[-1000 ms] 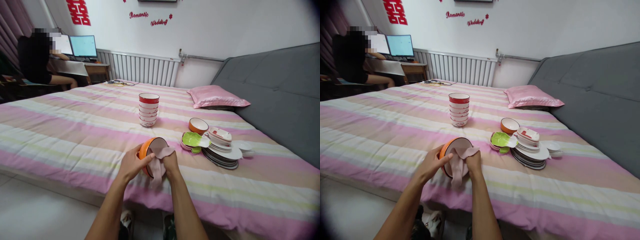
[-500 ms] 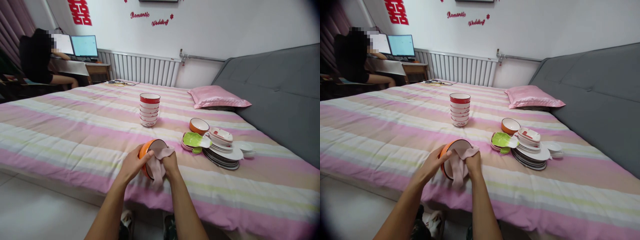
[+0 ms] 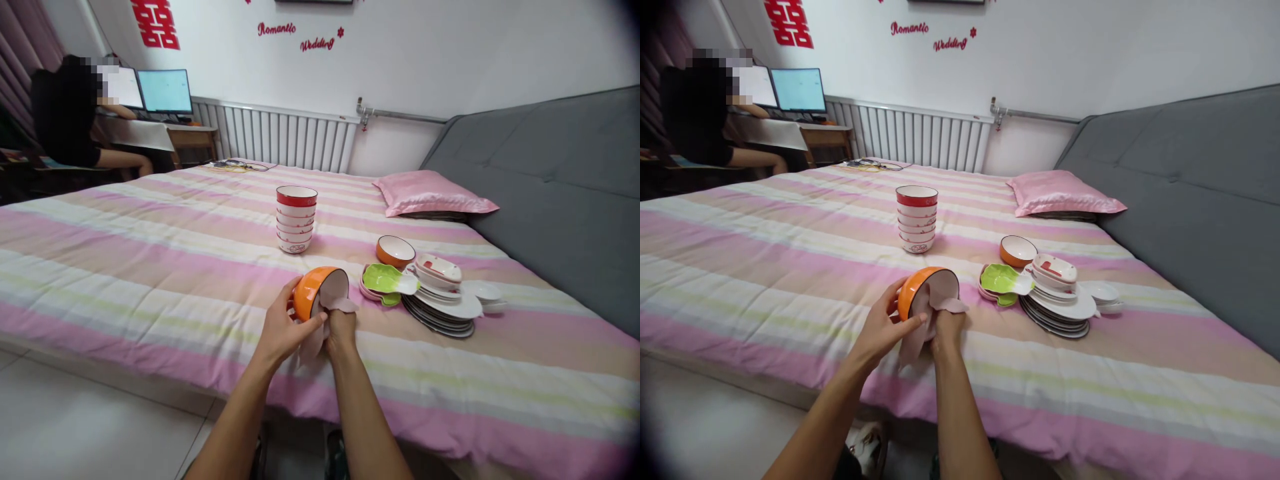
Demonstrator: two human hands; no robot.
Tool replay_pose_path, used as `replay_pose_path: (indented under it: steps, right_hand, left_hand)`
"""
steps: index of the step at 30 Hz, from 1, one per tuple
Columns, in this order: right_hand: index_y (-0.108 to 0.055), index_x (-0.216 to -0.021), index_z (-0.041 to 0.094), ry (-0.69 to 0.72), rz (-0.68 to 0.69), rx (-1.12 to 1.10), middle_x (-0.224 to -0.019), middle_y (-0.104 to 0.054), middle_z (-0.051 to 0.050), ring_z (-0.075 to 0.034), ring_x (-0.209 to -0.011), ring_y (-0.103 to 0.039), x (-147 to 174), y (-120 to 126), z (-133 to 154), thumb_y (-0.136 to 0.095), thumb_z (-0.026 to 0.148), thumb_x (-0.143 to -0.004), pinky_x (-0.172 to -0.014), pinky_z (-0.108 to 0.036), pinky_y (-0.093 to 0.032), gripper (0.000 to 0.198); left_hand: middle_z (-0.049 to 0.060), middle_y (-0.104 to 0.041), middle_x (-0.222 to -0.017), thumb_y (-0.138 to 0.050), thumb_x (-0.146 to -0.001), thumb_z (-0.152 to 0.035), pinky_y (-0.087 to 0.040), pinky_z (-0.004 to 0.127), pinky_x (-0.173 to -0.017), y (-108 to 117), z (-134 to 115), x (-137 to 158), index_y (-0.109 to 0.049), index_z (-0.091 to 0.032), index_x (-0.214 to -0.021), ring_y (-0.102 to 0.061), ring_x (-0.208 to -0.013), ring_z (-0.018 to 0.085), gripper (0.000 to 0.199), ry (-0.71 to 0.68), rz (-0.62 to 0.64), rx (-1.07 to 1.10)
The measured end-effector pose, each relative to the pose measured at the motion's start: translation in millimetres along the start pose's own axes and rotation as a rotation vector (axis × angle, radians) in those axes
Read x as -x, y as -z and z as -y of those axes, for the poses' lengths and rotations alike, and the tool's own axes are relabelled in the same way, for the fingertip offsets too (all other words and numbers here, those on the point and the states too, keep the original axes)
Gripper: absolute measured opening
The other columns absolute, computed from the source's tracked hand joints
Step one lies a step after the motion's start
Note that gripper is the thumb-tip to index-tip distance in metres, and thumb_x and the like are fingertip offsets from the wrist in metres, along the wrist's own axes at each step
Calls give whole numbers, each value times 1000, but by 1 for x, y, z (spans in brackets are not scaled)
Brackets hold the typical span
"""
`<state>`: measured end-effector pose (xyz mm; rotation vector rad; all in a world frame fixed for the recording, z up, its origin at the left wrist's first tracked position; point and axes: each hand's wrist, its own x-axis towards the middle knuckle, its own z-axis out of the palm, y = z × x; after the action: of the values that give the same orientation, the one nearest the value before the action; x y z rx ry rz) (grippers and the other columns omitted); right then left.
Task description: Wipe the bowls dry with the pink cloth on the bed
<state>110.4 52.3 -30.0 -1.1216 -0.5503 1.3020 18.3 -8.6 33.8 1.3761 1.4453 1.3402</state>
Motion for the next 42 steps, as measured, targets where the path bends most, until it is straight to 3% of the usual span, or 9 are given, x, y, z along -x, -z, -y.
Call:
replay_pose_path:
  steps: [12,18,24,35,38,42]
  right_hand:
    - [-66,-88,10,204,103,146,-86,-70,-10,-19,-72,-62,-1,2,2,-62,28,-65,-54,-24,-48,29]
    - [-66,-83,9,304,202,246,-84,-70,-11,-20,-73,-62,5,2,11,-63,23,-62,-58,-25,-49,26]
    - [-69,-82,10,359,285,317,-84,-72,-9,-23,-78,-64,7,5,13,-63,21,-60,-63,-27,-50,25]
    - [-69,-87,10,445,563,396,-86,-71,-6,-20,-77,-64,12,6,16,-57,18,-69,-67,-26,-49,24]
    - [-69,-87,11,432,546,399,-86,-72,-7,-21,-78,-64,11,5,15,-58,19,-67,-67,-27,-49,24]
    - [-69,-83,12,317,349,309,-83,-72,-7,-23,-78,-63,7,4,11,-64,21,-60,-65,-28,-50,25]
  left_hand:
    - [11,-63,-117,-75,-60,-37,-51,32,-77,22,-3,-2,-46,-13,-135,-58,-102,28,84,15,35,-55]
    - [8,-68,-108,-69,-68,-38,-48,32,-80,36,-6,-3,-56,-14,-126,-59,-101,29,65,-23,93,-107]
    - [4,-69,-105,-65,-72,-42,-47,30,-83,43,-9,-2,-62,-17,-119,-60,-103,29,53,-14,172,-27]
    - [1,-66,-70,-58,-75,-52,-45,25,-60,53,-2,-3,-72,-14,-88,-60,-71,21,43,184,240,-70]
    - [3,-68,-78,-55,-77,-55,-47,29,-68,51,-2,-3,-71,-14,-90,-61,-78,24,46,166,230,-55]
    - [8,-68,-102,-49,-80,-59,-47,36,-84,45,-4,-2,-65,-15,-111,-59,-98,29,56,106,194,44]
